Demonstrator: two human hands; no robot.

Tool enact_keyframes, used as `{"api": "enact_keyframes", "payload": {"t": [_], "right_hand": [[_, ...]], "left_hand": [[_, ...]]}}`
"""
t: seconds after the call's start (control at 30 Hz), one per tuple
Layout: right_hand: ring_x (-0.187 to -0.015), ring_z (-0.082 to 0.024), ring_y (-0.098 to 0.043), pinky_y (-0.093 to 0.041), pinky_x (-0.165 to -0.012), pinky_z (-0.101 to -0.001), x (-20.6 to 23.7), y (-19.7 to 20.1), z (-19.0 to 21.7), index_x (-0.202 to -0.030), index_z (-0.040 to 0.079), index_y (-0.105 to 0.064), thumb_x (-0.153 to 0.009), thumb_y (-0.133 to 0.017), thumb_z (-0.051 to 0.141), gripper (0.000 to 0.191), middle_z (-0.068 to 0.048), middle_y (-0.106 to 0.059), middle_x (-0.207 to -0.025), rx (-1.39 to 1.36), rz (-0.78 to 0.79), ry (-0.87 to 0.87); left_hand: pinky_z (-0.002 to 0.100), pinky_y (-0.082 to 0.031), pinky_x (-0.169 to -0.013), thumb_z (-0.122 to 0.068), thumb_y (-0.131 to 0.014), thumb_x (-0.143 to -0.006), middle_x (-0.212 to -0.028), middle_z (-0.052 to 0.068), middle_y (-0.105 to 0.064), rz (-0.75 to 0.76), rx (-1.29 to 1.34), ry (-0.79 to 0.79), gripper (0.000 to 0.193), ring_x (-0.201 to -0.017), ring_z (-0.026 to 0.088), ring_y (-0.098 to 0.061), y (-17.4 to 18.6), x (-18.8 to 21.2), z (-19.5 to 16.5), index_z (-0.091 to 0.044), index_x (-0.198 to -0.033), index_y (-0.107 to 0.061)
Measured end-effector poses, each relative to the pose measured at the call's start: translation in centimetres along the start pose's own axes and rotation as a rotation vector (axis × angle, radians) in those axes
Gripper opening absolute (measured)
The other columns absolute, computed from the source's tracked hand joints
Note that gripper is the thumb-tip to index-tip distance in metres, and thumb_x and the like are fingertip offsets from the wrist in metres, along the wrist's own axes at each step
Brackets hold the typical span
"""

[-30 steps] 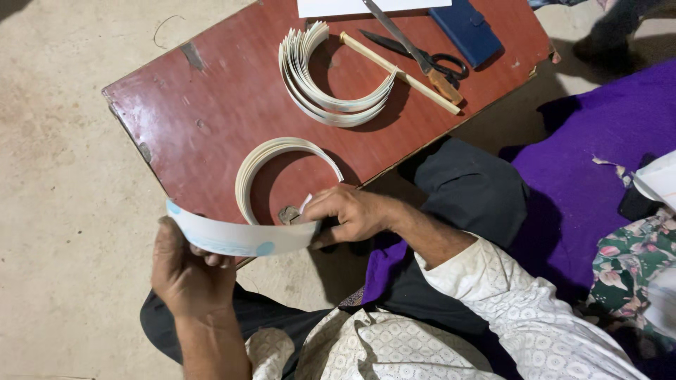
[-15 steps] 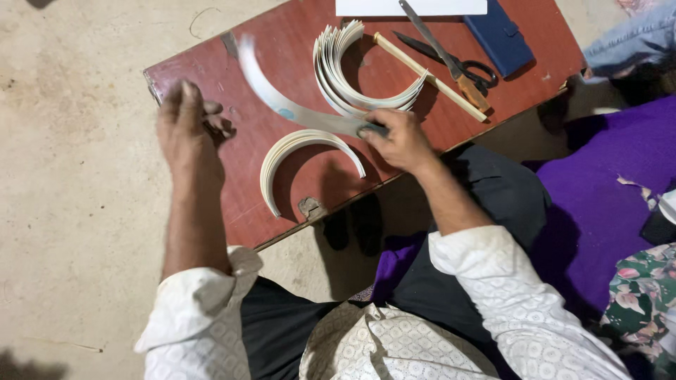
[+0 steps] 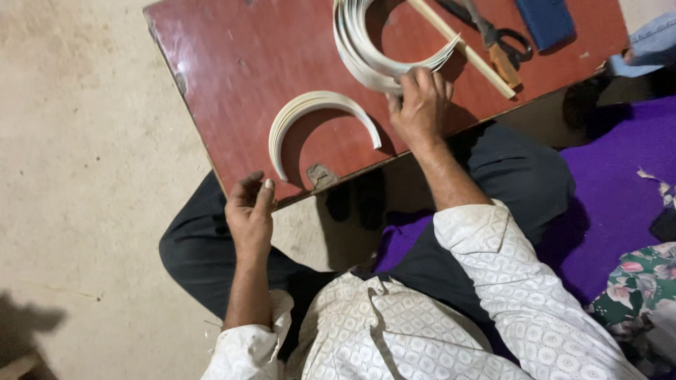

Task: The person sits on the floor and applies double-sided adhesive tape to curved white strip pieces, peeling the backing and pressing the tape along each curved strip one at a time, stacking finished strips on the table. At the end the person picks up a large roll of printed tape and positions it on the table.

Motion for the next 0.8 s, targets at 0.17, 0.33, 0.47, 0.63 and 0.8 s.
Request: {"api": "enact_keyframes", "payload": {"t": [0.17, 0.33, 0.47, 0.63, 0.8], "right_hand": [[-0.094, -0.037, -0.063, -0.051, -0.08, -0.0499, 1.1, -1.8, 2.3, -0.104, 0.008, -0.064, -0.087, -0.09, 0.025, 0.035, -0.013, -0.062, -0.1, -0.294, 0.174, 0.067], [-0.088, -0.039, -0.065, -0.049, -0.073, -0.0531, 2.1, -3.7, 3.2, -0.096, 0.003, -0.062, -0.078, -0.086, 0.018, 0.033, -0.015, -0.065, -0.093, -0.27, 0.258, -0.041], [-0.081, -0.037, -0.067, -0.048, -0.067, -0.0529, 2.2, -4.0, 2.1, -0.088, 0.007, -0.064, -0.087, -0.085, 0.016, 0.023, -0.011, -0.068, -0.086, -0.226, 0.256, -0.15], [-0.079, -0.036, -0.067, -0.051, -0.066, -0.0512, 2.1, -3.4, 1.8, -0.085, 0.009, -0.069, -0.086, -0.083, 0.013, 0.015, -0.01, -0.068, -0.084, -0.204, 0.208, -0.154], [-0.086, -0.035, -0.067, -0.053, -0.073, -0.0493, 1.6, -2.0, 2.4, -0.084, 0.008, -0.069, -0.084, -0.081, 0.013, 0.013, -0.011, -0.066, -0.091, -0.221, 0.082, -0.042]], "left_hand": [[0.024, -0.054, -0.071, -0.013, -0.077, -0.096, -0.088, 0.002, -0.07, -0.023, -0.154, -0.095, 0.017, -0.078, 0.008, -0.064, -0.5, 1.4, 0.3, 0.002, -0.1, -0.069], [0.024, -0.046, -0.058, -0.014, -0.078, -0.092, -0.078, 0.0, -0.065, -0.01, -0.169, -0.003, 0.018, -0.066, 0.006, -0.055, -2.5, 1.6, 0.1, -0.001, -0.091, -0.066], [0.023, -0.045, -0.055, -0.015, -0.08, -0.092, -0.071, -0.001, -0.062, 0.01, -0.271, 0.025, 0.02, -0.062, 0.005, -0.053, -3.3, 1.9, 0.0, -0.001, -0.088, -0.065], [0.023, -0.045, -0.056, -0.017, -0.078, -0.094, -0.071, -0.003, -0.061, 0.038, -0.211, 0.037, 0.021, -0.063, 0.004, -0.052, -3.8, 2.0, 0.2, -0.002, -0.087, -0.066], [0.022, -0.045, -0.057, -0.018, -0.076, -0.095, -0.072, -0.003, -0.063, 0.045, -0.207, 0.008, 0.021, -0.063, 0.003, -0.053, -3.8, 1.9, -0.2, -0.002, -0.086, -0.066]]}}
Point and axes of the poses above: each hand's wrist, its own x-axis away from the middle knuckle, its own y-axis out of the back of the hand, z = x × y, the point moved 6 cm from there along -x, towards the middle knuckle
